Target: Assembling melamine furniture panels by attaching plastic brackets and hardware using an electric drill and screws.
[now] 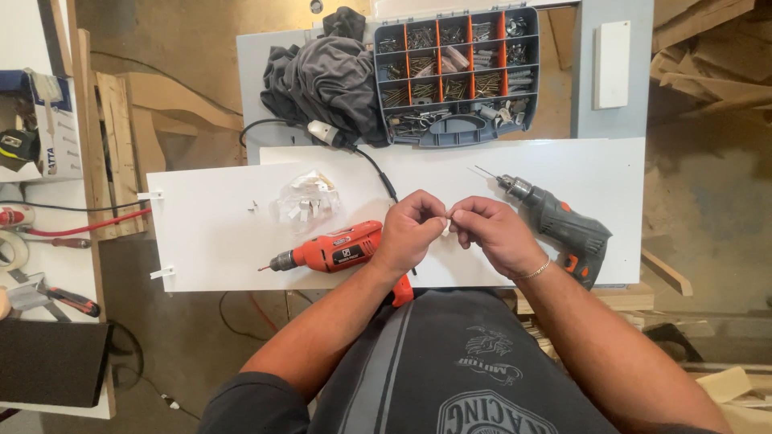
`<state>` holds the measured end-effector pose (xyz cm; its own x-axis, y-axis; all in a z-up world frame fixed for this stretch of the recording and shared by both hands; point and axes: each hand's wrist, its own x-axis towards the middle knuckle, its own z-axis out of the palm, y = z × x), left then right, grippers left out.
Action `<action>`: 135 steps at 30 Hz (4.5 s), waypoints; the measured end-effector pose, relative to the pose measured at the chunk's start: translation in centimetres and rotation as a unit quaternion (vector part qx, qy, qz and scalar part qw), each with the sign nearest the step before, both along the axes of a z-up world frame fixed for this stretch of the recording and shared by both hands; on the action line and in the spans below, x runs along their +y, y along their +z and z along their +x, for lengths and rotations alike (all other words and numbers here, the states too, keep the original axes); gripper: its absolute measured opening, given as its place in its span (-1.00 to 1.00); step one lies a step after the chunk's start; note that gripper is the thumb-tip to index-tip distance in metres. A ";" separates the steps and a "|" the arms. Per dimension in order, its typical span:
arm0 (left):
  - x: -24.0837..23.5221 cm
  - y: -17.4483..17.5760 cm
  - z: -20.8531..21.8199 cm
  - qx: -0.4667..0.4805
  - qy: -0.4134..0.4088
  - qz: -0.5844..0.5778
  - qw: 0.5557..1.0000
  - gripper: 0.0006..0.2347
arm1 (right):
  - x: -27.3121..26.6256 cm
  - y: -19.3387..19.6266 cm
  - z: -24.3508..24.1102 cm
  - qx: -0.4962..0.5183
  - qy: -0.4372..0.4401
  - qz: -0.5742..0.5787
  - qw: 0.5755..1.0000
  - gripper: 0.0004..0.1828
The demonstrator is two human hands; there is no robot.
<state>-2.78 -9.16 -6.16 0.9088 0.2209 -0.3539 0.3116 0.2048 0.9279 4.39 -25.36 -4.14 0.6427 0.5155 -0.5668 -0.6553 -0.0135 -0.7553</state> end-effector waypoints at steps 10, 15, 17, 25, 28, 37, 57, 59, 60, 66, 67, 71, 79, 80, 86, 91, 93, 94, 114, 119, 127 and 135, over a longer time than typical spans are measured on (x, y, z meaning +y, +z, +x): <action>1.6 4.1 0.0 0.038 -0.004 -0.052 0.998 -0.81 | 0.6 -0.3 -0.1 0.037 0.030 0.025 0.999 -0.86; 2.6 8.0 -0.1 0.100 -0.038 0.022 0.994 -0.81 | 0.7 -0.5 -0.1 0.044 0.047 0.010 0.998 -0.86; 2.8 9.0 -0.3 0.117 -0.064 0.073 0.988 -0.80 | 0.6 -0.9 -0.3 0.042 0.052 0.014 0.998 -0.85; 2.3 6.7 -2.4 -0.015 -0.071 0.252 0.965 -0.90 | 0.6 -0.8 -1.3 0.042 0.049 0.032 0.997 -0.84; 2.0 5.1 -3.0 -0.110 -0.034 0.284 0.952 -0.93 | 0.8 0.1 -1.5 0.042 0.046 0.040 0.997 -0.84; 1.2 6.3 -3.6 -0.375 0.117 0.335 0.856 -0.90 | 0.6 2.2 -3.2 0.033 0.043 0.094 0.994 -0.85; 1.5 6.5 -3.5 -0.399 0.129 0.310 0.853 -0.91 | 1.9 3.1 -4.7 0.014 -0.005 0.106 0.994 -0.87; 1.7 6.8 -3.4 -0.387 0.122 0.299 0.863 -0.90 | 2.0 3.5 -4.4 0.011 -0.004 0.085 0.996 -0.88; 1.8 7.0 -3.3 -0.375 0.115 0.289 0.873 -0.90 | 2.1 3.7 -4.3 0.009 -0.004 0.066 0.998 -0.89; 1.6 6.9 -3.3 -0.381 0.118 0.274 0.875 -0.90 | 2.7 4.6 -4.0 0.012 -0.007 0.029 0.999 -0.89; 1.5 6.5 -3.3 -0.381 0.118 0.274 0.875 -0.90 | 2.8 4.5 -4.0 0.012 -0.007 0.029 0.999 -0.89; 1.5 6.0 -3.1 -0.403 0.104 0.314 0.853 -0.90 | 2.7 4.3 -3.9 0.012 -0.019 0.037 0.999 -0.90; 1.8 6.7 -2.6 -0.405 0.069 0.285 0.866 -0.88 | 2.0 4.0 -3.8 0.013 -0.015 0.028 0.999 -0.88; 1.8 6.7 -2.6 -0.400 0.070 0.281 0.870 -0.88 | 1.9 3.8 -3.9 0.009 -0.013 0.036 0.999 -0.88; 1.8 6.4 -2.6 -0.408 0.085 0.276 0.866 -0.90 | 1.6 4.0 -4.1 0.020 -0.024 0.063 0.998 -0.86; 1.5 6.7 -2.5 -0.430 0.099 0.296 0.847 -0.93 | 1.5 4.5 -4.6 0.030 -0.032 0.094 0.995 -0.84; 1.5 6.8 -2.5 -0.431 0.092 0.299 0.846 -0.93 | 1.4 4.5 -4.7 0.029 -0.041 0.110 0.993 -0.85; 1.4 6.9 -2.5 -0.431 0.092 0.299 0.846 -0.93 | 1.3 4.3 -4.7 0.029 -0.042 0.110 0.993 -0.85; 0.9 6.6 -2.2 -0.470 0.112 0.286 0.827 -0.76 | 0.6 3.8 -4.5 0.011 -0.024 0.158 0.987 -0.83; 0.6 6.5 -2.3 -0.455 0.101 0.296 0.834 -0.86 | 0.4 4.1 -4.3 -0.005 -0.019 0.115 0.993 -0.84; 2.1 4.2 -3.8 -0.396 0.044 0.323 0.858 -0.84 | 1.0 2.2 -2.4 0.019 0.068 0.047 0.996 -0.81; 4.5 4.2 -5.8 -0.118 0.107 0.269 0.950 -0.97 | 9.4 -2.8 2.6 -0.425 0.405 -0.477 0.655 -0.70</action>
<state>-8.61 -4.71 -1.99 0.8631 0.5003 0.0696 0.0874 -0.2838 0.9549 7.04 -15.96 -6.98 0.6697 0.5545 -0.4939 0.5092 -0.8271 -0.2382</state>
